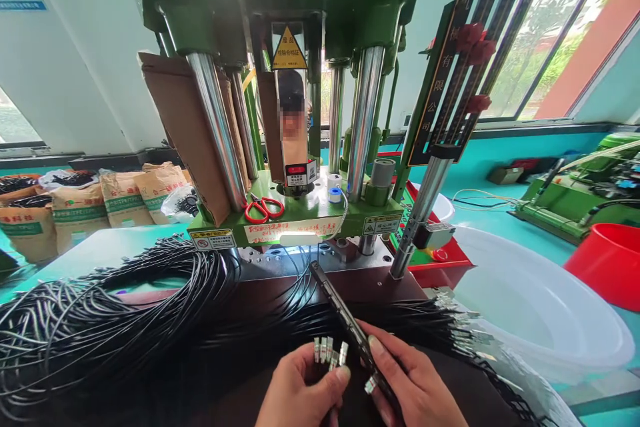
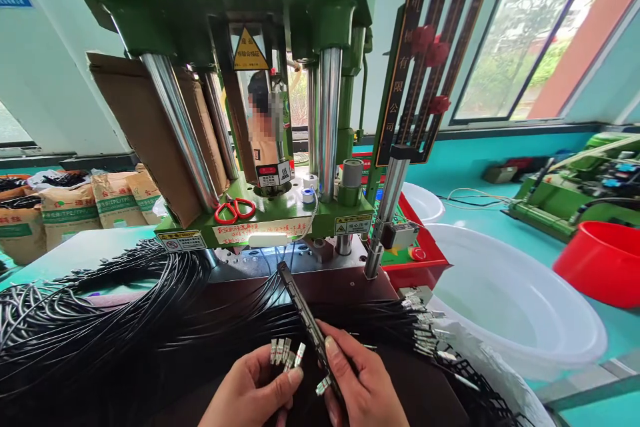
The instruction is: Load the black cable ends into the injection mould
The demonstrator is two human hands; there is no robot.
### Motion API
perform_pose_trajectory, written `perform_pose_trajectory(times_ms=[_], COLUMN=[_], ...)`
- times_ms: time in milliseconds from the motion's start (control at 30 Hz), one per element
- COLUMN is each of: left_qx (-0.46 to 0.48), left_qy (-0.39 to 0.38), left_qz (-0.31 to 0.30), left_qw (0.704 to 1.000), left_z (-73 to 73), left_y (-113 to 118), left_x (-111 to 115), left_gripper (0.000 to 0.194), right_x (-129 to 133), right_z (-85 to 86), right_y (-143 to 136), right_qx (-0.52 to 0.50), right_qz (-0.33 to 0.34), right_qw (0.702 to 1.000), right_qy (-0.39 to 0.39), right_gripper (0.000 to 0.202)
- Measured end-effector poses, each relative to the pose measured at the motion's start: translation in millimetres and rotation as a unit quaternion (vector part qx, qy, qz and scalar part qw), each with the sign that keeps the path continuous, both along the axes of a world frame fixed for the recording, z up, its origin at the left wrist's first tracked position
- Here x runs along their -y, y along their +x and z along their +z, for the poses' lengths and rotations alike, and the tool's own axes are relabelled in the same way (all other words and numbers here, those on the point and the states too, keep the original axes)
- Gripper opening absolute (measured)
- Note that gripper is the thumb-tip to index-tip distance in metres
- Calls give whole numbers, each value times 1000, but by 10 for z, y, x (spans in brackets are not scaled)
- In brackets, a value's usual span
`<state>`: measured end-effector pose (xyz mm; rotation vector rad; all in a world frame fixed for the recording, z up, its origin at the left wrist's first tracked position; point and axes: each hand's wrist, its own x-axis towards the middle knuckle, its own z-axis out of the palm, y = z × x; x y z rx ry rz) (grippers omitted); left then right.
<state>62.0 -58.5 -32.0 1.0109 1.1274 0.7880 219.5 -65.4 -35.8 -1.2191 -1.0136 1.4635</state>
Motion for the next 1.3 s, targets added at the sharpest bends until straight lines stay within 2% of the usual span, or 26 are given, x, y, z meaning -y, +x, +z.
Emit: perform_pose_trajectory(times_ms=[167,267,467,667,800,933,1067,1300], left_qx=[-60,-62,-84,-74,3,89,82,45], left_qy=[22,16,1,-20,-12,-26,-19,-39], left_qz=[-36,-33,-29,-38,-44,-25,-1,8], left_qw=[997,997,996,996,999,995,996,998], left_z=[13,52,87,55,61,63,-1,-32], left_y=[61,68,53,25,-42,-83,-22,32], left_x=[0,1,-6,-9,-2,-30,-67,-60], left_gripper=[50,46,37,42,42,40,38,40], right_x=[-1,-6,-40,-54,-10,39,48,40], right_z=[-1,14,9,-52,19,63,18,27], right_y=[14,33,89,72,87,160,176,142], right_qx=[-4,33,116,163,127,68,48,65], right_qz=[13,34,22,57,26,23,55,37], right_qw=[1000,999,987,976,985,997,997,997], right_qy=[9,23,105,135,115,28,3,31], right_gripper=[54,54,46,46,45,50,55,50])
